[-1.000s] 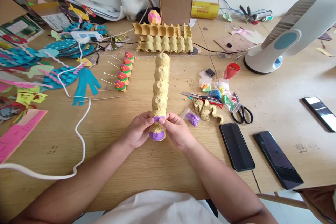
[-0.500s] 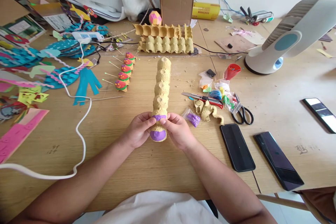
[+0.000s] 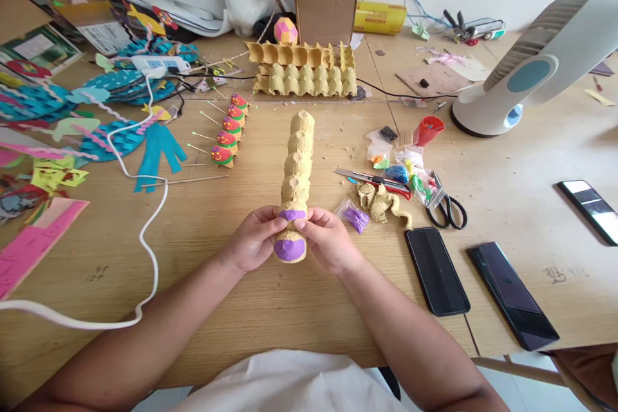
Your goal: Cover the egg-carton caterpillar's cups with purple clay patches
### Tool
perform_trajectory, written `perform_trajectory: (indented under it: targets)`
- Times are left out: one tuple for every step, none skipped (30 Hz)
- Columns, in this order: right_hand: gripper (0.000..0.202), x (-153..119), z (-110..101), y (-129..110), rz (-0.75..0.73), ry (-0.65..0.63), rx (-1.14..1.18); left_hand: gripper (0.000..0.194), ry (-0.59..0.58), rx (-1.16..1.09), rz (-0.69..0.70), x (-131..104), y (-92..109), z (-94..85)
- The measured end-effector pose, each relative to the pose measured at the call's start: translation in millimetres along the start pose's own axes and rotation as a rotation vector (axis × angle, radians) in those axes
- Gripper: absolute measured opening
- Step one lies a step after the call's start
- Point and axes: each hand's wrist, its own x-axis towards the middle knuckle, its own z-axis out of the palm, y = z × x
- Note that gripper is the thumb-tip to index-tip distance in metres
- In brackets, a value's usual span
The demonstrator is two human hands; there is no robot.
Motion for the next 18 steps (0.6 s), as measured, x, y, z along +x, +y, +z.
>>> perform_trajectory:
  targets:
    - [0.034,0.0,-0.2,-0.1,0.003,0.0,0.003,0.028,0.005,-0.006,-0.003,0.1,-0.2,-0.2]
    - [0.034,0.0,-0.3,-0.1,0.005,-0.001,0.006,0.028,0.009,-0.011,-0.007,0.1,-0.4,-0.6]
    - [0.034,0.0,-0.3,-0.1,0.008,-0.004,0.01,0.028,0.011,-0.015,-0.011,0.2,-0.6,-1.0]
    - [0.033,0.0,-0.4,-0.1,0.012,-0.006,0.013,0.027,0.012,-0.021,-0.015,0.2,-0.8,-1.6]
    - [0.033,0.0,-0.4,-0.1,0.015,-0.007,0.015,0.027,0.01,-0.028,-0.019,0.3,-1.1,-2.1]
    - [0.033,-0.1,-0.4,-0.2,0.016,-0.008,0.018,0.026,0.007,-0.035,-0.022,0.3,-1.2,-2.6]
    - [0.033,-0.1,-0.5,-0.2,0.018,-0.009,0.02,0.025,0.003,-0.041,-0.025,0.3,-1.3,-3.1]
    - [0.032,-0.2,-0.6,-0.3,0.022,-0.009,0.02,0.025,0.001,-0.046,-0.028,0.3,-1.4,-3.4]
    - [0.032,-0.3,-0.9,-0.4,0.026,-0.008,0.019,0.024,0.0,-0.049,-0.03,0.3,-1.3,-3.5]
    - [0.033,-0.3,-1.2,-0.5,0.031,-0.006,0.017,0.024,-0.002,-0.05,-0.031,0.4,-1.3,-3.5]
    - [0.033,-0.3,-1.5,-0.6,0.037,-0.007,0.015,0.024,-0.002,-0.051,-0.033,0.4,-1.2,-3.5]
    - [0.033,-0.3,-1.8,-0.7,0.042,-0.008,0.014,0.025,-0.003,-0.052,-0.034,0.5,-1.2,-3.4]
    - [0.034,-0.2,-2.0,-0.8,0.044,-0.01,0.015,0.025,-0.004,-0.054,-0.034,0.6,-1.4,-3.3]
    - [0.034,-0.1,-2.2,-0.8,0.043,-0.013,0.019,0.025,-0.005,-0.057,-0.034,0.8,-1.6,-3.3]
    - [0.033,0.0,-2.3,-0.8,0.039,-0.015,0.025,0.025,-0.005,-0.061,-0.034,1.0,-1.9,-3.4]
    - [0.033,0.0,-2.4,-0.8,0.033,-0.017,0.03,0.025,-0.005,-0.067,-0.035,1.1,-2.4,-3.6]
    - [0.032,-0.1,-2.4,-0.9,0.026,-0.018,0.034,0.025,-0.007,-0.074,-0.038,1.2,-2.8,-3.9]
    - [0.031,-0.2,-2.5,-0.9,0.021,-0.02,0.038,0.026,-0.012,-0.081,-0.043,1.2,-3.0,-4.4]
